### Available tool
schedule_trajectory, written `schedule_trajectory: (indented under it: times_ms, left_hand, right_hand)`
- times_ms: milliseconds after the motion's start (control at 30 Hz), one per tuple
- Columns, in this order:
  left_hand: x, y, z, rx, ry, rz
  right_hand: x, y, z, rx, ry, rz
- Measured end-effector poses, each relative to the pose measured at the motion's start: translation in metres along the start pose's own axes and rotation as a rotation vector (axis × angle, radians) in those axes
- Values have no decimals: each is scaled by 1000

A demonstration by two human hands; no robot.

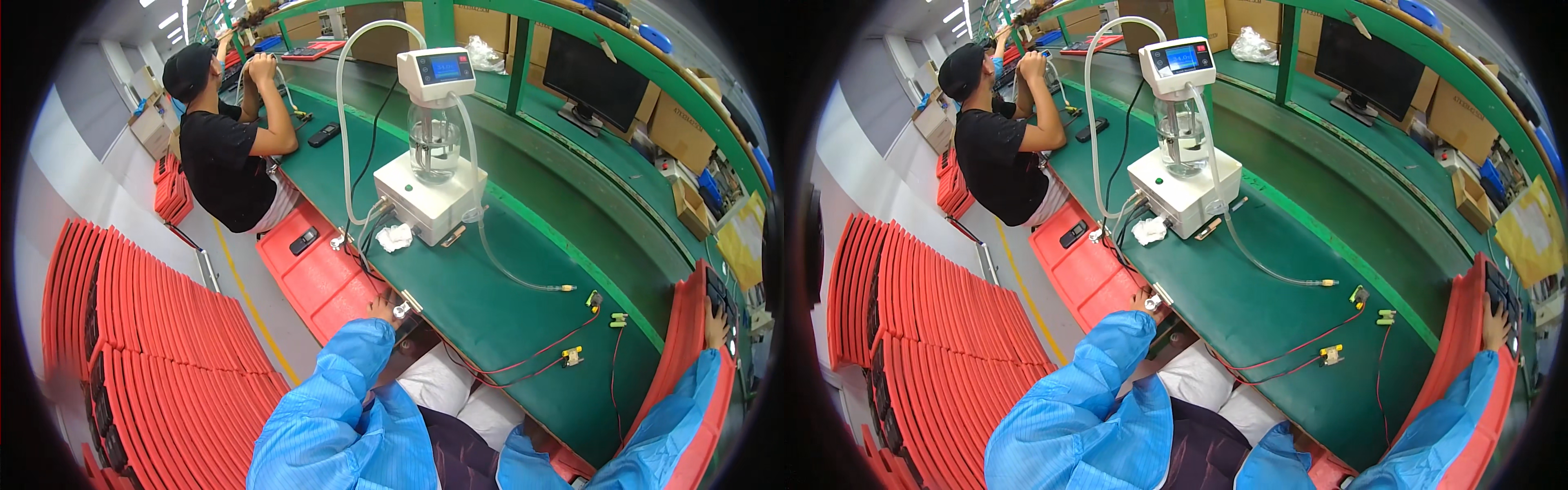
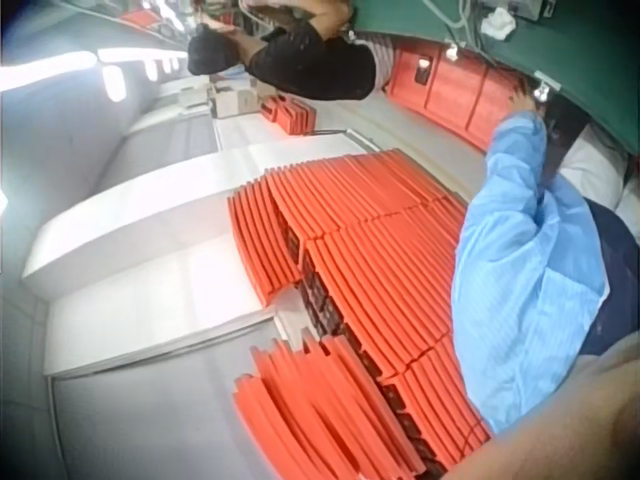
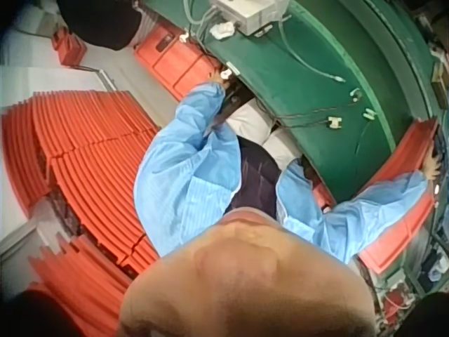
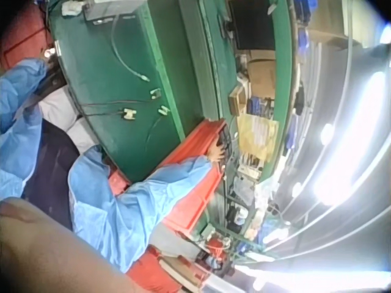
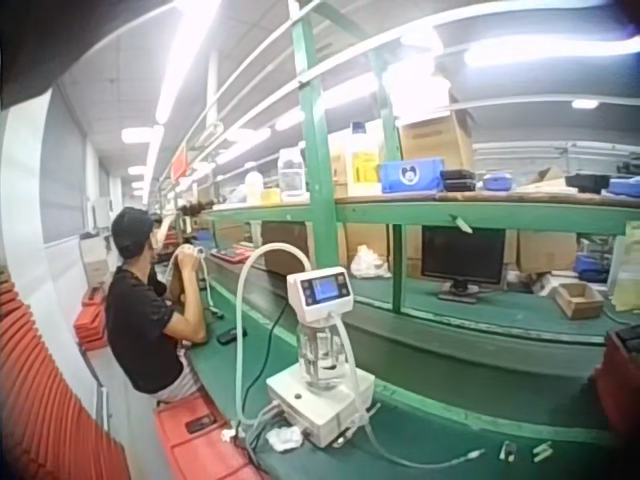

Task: The worker is connecting wires to small electronic components and placing them into organized trays at a testing station.

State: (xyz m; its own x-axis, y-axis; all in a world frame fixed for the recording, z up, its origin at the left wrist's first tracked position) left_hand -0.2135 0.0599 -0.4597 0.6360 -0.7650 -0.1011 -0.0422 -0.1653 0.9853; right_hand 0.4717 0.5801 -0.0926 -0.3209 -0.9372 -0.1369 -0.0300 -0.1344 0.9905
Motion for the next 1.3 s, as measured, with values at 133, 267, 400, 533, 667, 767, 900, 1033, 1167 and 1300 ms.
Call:
schedule_trajectory:
  times_ms: [133, 267, 400, 533, 667, 767, 900, 1033, 1167, 1300]
  left_hand:
    - [3, 21, -20, -40, -66, -117]
    - [11, 85, -57, 23, 129, 297]
    - [53, 76, 5, 444, 171, 825]
    - [30, 307, -161, 723, -444, 737]
    - [43, 430, -243, 1378, -1580, 680]
    - [52, 486, -281, 1437, -1857, 537]
    - [73, 515, -336, 1752, -1861, 594]
    - [89, 541, -369, 1777, -1764, 1224]
    - [80, 533, -390, 1787, -1729, 1327]
    - [76, 530, -403, 1772, -1850, 1311]
  right_hand:
    - [-3, 8, -3, 161, -35, -94]
    - [-7, 3, -6, 180, 28, -264]
    - [-1, 19, 41, 169, 101, -276]
    - [7, 29, 24, 166, 136, -413]
    - [50, 26, 44, 3, 585, -760]
    - [86, 9, 76, -296, 804, -493]
    - [131, -35, 75, -670, 788, -171]
    - [171, -67, 90, -923, 565, 40]
    - [178, -87, 86, -956, 477, -66]
    - [175, -85, 87, -960, 507, -98]
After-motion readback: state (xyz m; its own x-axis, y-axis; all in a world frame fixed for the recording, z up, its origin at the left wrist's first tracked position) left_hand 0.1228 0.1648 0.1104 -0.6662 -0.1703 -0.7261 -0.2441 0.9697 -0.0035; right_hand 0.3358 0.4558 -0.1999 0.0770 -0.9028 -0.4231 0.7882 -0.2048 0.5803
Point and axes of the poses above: each hand's wrist, its own x-axis away from the middle knuckle, its own y-axis out of the back of the hand, z = x × y, the point moved 3 cm from there along -x, towards the middle knuckle
